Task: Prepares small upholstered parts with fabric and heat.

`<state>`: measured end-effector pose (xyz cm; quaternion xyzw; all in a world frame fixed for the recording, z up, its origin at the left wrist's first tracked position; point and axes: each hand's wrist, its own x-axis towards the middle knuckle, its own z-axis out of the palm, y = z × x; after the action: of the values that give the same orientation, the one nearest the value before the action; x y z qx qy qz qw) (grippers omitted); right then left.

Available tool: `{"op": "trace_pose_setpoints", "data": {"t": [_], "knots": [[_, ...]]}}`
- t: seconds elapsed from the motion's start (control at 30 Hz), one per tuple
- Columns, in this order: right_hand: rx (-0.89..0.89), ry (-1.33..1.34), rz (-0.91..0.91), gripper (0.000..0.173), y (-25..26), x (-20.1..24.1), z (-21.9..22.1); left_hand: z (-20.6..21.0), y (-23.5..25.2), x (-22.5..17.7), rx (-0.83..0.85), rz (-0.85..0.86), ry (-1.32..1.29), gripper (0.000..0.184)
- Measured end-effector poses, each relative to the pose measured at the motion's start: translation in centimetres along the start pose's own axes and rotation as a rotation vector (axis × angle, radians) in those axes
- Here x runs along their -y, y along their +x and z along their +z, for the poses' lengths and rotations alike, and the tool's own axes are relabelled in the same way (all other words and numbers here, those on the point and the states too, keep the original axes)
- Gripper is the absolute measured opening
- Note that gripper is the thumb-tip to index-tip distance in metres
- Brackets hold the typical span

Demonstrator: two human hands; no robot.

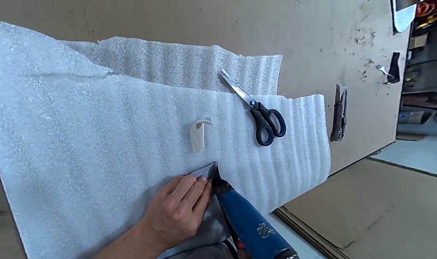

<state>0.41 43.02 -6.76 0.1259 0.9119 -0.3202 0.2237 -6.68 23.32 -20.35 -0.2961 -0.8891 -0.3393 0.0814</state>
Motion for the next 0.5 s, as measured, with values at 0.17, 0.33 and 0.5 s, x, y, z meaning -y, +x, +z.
{"op": "trace_pose_setpoints", "data": {"t": [0.17, 0.33, 0.5], "knots": [[-0.04, -0.028, 0.068, 0.04, -0.4, 1.2, 0.5, 0.1, 0.1, 0.0, -0.002, -0.002, -0.007, 0.025], [0.048, -0.039, 0.108, 0.038, 0.0, 1.9, 0.5, 0.0, 0.3, 0.2, 0.001, -0.012, 0.003, 0.024], [-0.078, 0.14, 0.14, 0.03, -0.8, 0.7, -0.3, 0.1, 0.4, 0.3, -0.002, -0.011, -0.004, 0.024]]}}
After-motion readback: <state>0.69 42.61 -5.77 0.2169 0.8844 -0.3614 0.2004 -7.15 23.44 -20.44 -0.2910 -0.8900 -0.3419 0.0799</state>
